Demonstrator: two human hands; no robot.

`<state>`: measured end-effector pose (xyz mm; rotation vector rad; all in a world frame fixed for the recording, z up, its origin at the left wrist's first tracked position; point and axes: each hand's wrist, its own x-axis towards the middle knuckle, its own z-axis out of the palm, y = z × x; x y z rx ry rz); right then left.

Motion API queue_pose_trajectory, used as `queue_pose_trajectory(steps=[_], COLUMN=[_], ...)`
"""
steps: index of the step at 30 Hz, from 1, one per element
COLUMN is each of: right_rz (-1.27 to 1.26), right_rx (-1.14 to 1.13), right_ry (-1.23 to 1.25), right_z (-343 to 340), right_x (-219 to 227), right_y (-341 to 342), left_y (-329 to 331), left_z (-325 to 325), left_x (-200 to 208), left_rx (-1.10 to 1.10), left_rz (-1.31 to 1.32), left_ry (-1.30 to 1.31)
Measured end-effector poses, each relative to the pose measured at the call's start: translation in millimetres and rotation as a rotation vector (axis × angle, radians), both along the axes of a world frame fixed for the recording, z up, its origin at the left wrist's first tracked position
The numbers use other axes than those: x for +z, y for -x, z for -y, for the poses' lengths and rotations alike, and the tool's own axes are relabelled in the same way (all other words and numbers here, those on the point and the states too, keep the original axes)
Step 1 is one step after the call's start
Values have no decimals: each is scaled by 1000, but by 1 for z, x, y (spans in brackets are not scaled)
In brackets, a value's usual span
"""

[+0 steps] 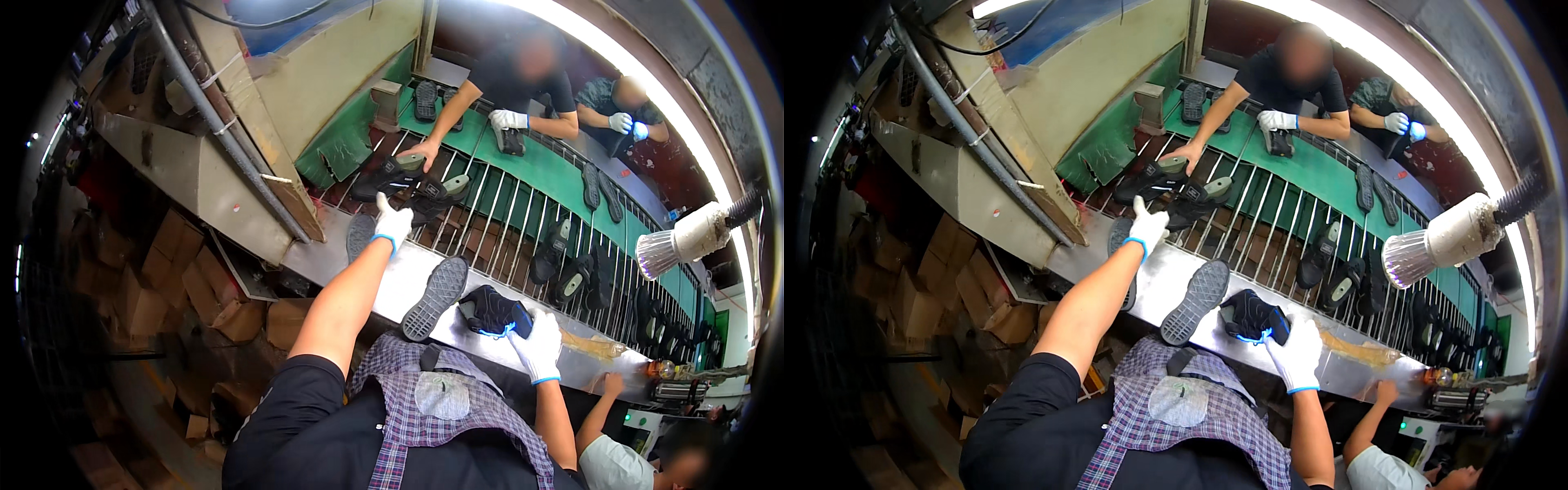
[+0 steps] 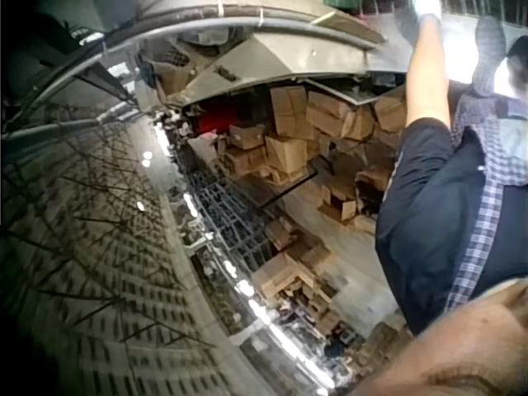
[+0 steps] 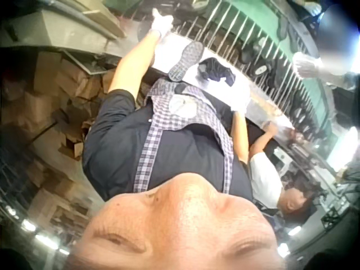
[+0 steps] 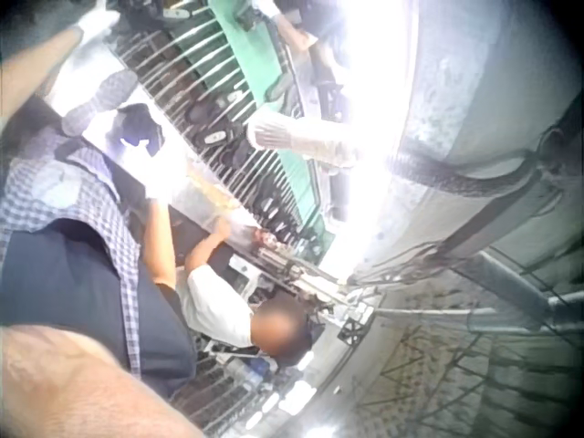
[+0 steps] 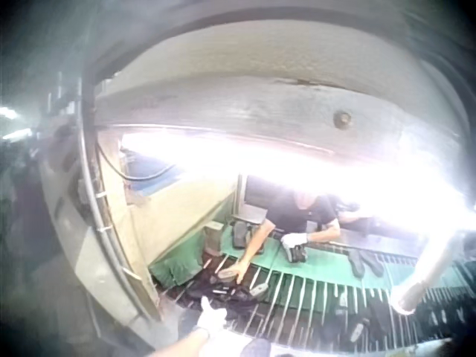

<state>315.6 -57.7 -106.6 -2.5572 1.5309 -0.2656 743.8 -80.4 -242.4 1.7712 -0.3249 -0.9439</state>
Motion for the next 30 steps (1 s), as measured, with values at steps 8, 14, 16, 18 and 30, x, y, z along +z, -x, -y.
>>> queue_pose_trajectory(steps=[8, 14, 16, 18, 30], right_rz=[-96, 138, 403, 833, 2029], right_rx=[192, 386, 224, 100, -467], right_ry=[116, 21, -9, -216, -1420], right_z=[-28, -58, -69, -73, -131], right_x=[73, 175, 171, 150, -129], right_y=[-52, -65, -48, -31, 58], left_y=[170, 194, 201, 208, 188], left_z=[-76, -101, -111, -124, -103], left_x=[53, 139, 164, 164, 136], left_rx=[-947, -1142, -1122, -1058, -1216], left_rz=[735, 216, -144, -385, -547], left_ry=[673, 659, 656, 580, 300])
